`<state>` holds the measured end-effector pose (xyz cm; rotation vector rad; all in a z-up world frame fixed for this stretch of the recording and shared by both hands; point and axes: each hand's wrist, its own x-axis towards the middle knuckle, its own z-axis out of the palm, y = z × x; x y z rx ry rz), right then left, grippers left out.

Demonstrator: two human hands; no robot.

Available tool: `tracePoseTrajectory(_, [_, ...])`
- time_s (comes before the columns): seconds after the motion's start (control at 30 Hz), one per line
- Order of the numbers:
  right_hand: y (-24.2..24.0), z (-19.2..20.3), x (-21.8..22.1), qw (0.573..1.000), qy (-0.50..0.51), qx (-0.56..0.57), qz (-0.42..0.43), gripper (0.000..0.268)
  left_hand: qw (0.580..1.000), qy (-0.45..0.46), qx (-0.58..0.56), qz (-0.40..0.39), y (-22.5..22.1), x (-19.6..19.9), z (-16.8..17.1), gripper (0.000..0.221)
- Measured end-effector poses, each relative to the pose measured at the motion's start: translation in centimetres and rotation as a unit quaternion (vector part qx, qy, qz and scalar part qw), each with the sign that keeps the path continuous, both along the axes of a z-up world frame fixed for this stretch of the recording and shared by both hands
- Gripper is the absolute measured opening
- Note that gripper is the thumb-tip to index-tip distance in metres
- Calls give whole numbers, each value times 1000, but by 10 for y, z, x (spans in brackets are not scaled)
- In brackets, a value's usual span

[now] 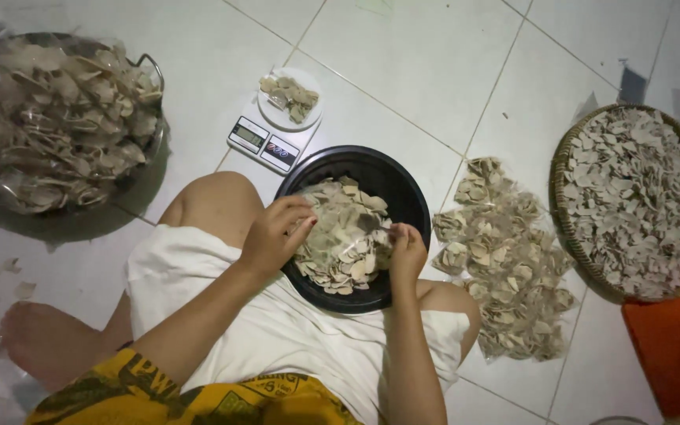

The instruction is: Weighing and sorting dried crackers into portions using a digital scale

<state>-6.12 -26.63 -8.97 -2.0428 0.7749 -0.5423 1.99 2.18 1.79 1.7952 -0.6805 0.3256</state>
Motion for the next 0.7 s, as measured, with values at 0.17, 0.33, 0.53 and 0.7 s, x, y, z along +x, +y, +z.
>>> tracePoseTrajectory(0.17, [-2, -47, 20, 912, -39, 398, -90, 21, 1000, -6, -2, -7, -3, 1, -6, 4])
tracePoseTrajectory(0.33, [-15, -80, 21, 895, -23, 436, -89, 24, 1000, -6, 10, 18, -1, 1, -8, 5])
tracePoseTrajectory(0.53, [-20, -90, 23, 893, -41, 440, -90, 27, 1000, -11, 12, 19, 0, 2, -6, 2])
tracePoseTrajectory(0.7, [-7, -75, 35, 878, -3, 476, -60, 24, 999, 53, -4, 2, -2, -3, -9, 6])
